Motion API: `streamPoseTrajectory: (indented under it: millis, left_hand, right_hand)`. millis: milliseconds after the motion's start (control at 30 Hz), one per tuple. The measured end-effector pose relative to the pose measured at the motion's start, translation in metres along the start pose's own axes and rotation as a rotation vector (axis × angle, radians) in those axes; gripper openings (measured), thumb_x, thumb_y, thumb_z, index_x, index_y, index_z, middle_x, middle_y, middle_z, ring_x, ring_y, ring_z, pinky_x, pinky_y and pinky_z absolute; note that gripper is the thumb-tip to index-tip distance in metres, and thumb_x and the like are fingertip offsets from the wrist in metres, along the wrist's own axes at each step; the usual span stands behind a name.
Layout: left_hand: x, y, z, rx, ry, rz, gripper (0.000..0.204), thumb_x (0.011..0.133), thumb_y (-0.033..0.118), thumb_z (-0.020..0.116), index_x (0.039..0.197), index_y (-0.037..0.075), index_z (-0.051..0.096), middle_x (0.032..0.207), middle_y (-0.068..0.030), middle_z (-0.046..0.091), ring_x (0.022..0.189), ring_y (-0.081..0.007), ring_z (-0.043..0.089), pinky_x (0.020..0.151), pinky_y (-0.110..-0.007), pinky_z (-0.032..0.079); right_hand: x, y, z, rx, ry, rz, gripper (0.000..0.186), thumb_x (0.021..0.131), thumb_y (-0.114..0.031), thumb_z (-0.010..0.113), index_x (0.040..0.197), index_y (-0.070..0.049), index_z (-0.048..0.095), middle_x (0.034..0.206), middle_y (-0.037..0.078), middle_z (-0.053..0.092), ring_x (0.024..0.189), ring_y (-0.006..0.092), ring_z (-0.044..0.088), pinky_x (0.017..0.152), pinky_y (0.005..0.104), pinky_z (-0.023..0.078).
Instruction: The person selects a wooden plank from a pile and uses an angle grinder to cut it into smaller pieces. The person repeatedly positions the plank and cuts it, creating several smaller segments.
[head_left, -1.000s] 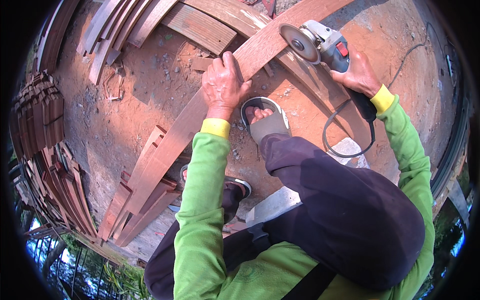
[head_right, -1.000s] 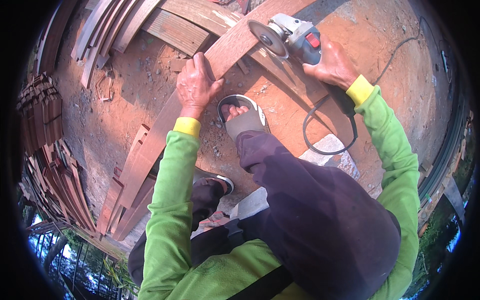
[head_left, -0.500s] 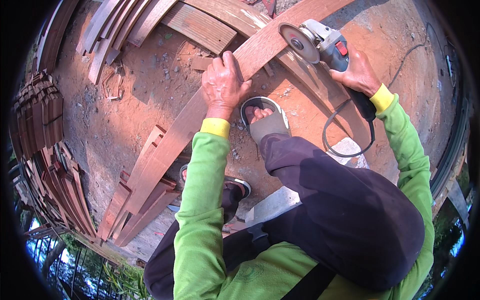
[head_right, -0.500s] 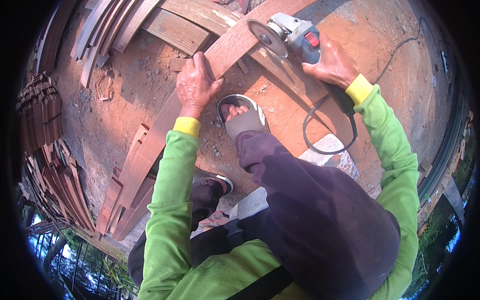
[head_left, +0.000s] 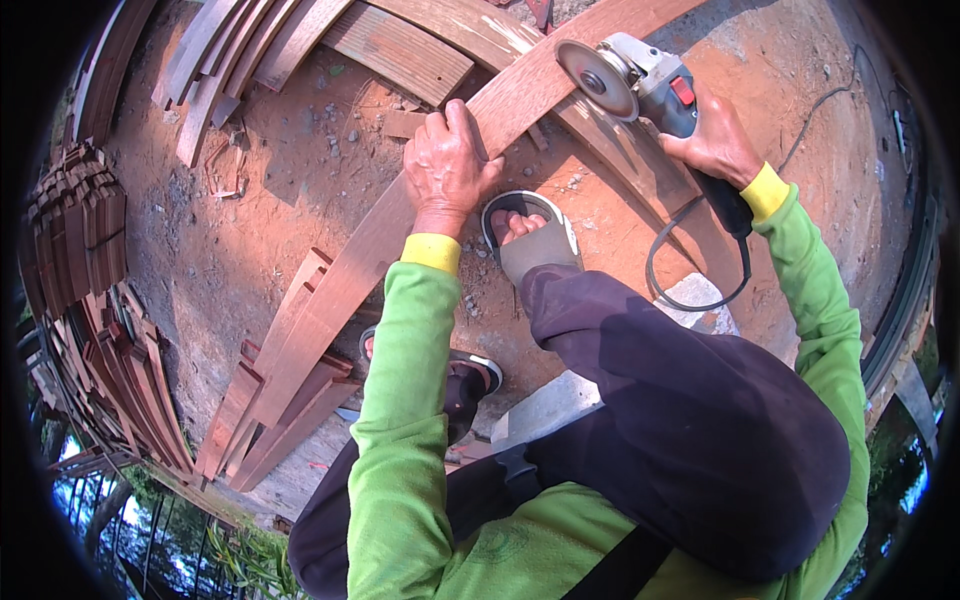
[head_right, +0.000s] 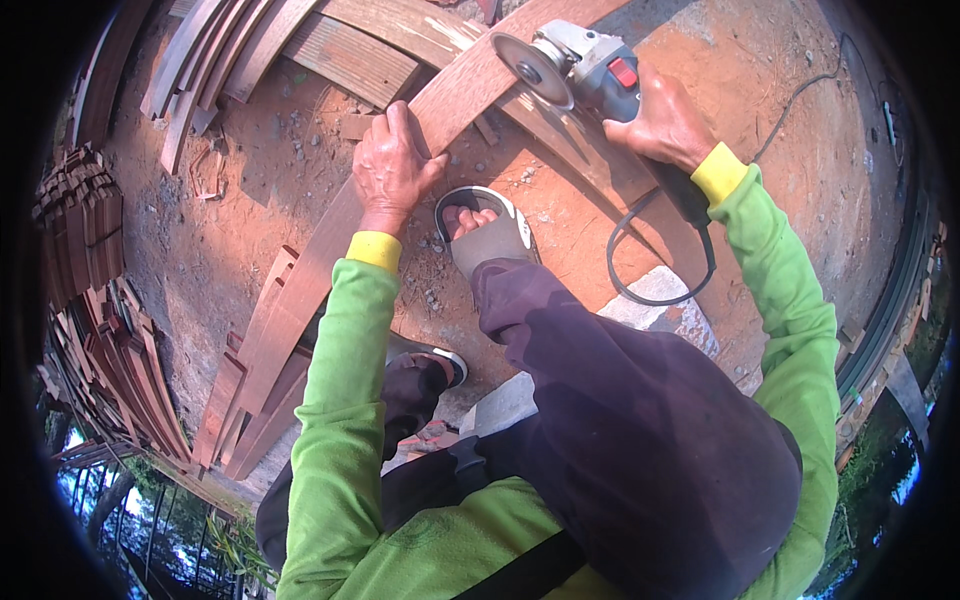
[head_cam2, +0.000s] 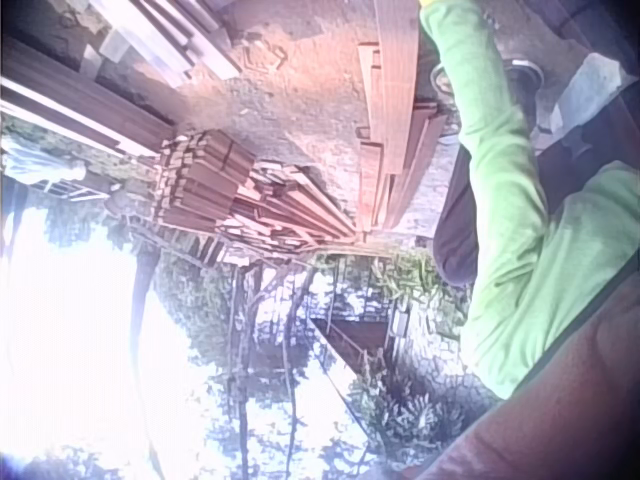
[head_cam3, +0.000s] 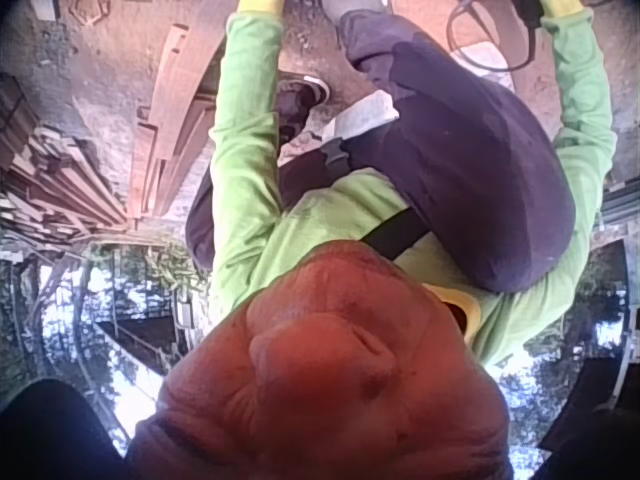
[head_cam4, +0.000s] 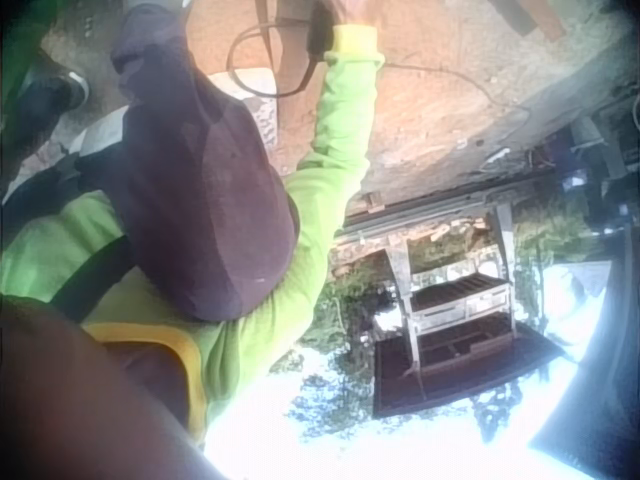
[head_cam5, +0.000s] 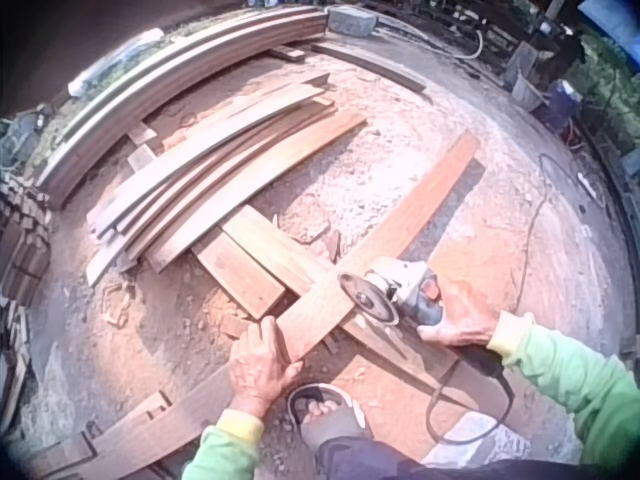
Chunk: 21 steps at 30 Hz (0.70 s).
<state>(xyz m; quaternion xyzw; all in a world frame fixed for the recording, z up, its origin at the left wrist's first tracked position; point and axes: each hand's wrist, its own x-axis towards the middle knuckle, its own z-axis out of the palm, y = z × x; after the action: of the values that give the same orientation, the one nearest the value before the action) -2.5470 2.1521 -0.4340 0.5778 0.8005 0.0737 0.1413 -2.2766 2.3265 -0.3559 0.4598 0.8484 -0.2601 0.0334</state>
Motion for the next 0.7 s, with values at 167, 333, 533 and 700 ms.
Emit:
streamPoseTrajectory:
  millis: [167, 333, 533, 700]
  left_hand:
    - [-0.0005, 0.0005, 0.0003, 0.005, 0.022, 0.004, 0.08, 0.058, 0.037, 0.088, 0.119, 0.008, 0.046, 0.096, -0.0134, 0.057, 0.089, -0.0322, 0.063, 0.076, -0.042, 0.052]
    - [-0.0005, 0.0007, -0.0006, 0.001, -0.002, -0.013, 0.083, 0.058, 0.036, 0.088, 0.123, 0.009, 0.045, 0.099, -0.0143, 0.058, 0.091, -0.0331, 0.063, 0.077, -0.043, 0.052]
    - [-0.0003, 0.0009, -0.0009, -0.005, 0.004, -0.004, 0.082, 0.059, 0.036, 0.088, 0.123, 0.008, 0.045, 0.1, -0.0147, 0.059, 0.091, -0.0333, 0.063, 0.077, -0.043, 0.052]
    - [-0.0007, 0.0005, -0.0018, 0.0, 0.006, -0.005, 0.082, 0.059, 0.036, 0.088, 0.123, 0.008, 0.044, 0.099, -0.0149, 0.059, 0.091, -0.0336, 0.063, 0.077, -0.043, 0.052]
  right_hand:
    - [0.0004, 0.0006, 0.0002, -0.008, -0.001, -0.005, 0.059, 0.067, -0.024, 0.076, 0.108, 0.011, 0.055, 0.088, 0.029, 0.066, 0.083, 0.0397, 0.068, 0.077, 0.0429, 0.054]
    - [0.0012, 0.0005, 0.0007, -0.013, -0.008, 0.007, 0.058, 0.067, -0.025, 0.076, 0.108, 0.011, 0.055, 0.088, 0.029, 0.066, 0.084, 0.0395, 0.068, 0.078, 0.0429, 0.054]
    - [0.0019, -0.0023, -0.0012, -0.003, -0.01, 0.004, 0.058, 0.067, -0.025, 0.075, 0.107, 0.012, 0.055, 0.088, 0.029, 0.066, 0.084, 0.0384, 0.069, 0.078, 0.0424, 0.054]
    - [0.0056, -0.0013, 0.0007, 0.013, 0.006, -0.034, 0.058, 0.067, -0.026, 0.075, 0.105, 0.012, 0.055, 0.086, 0.029, 0.066, 0.082, 0.0382, 0.069, 0.078, 0.0421, 0.054]
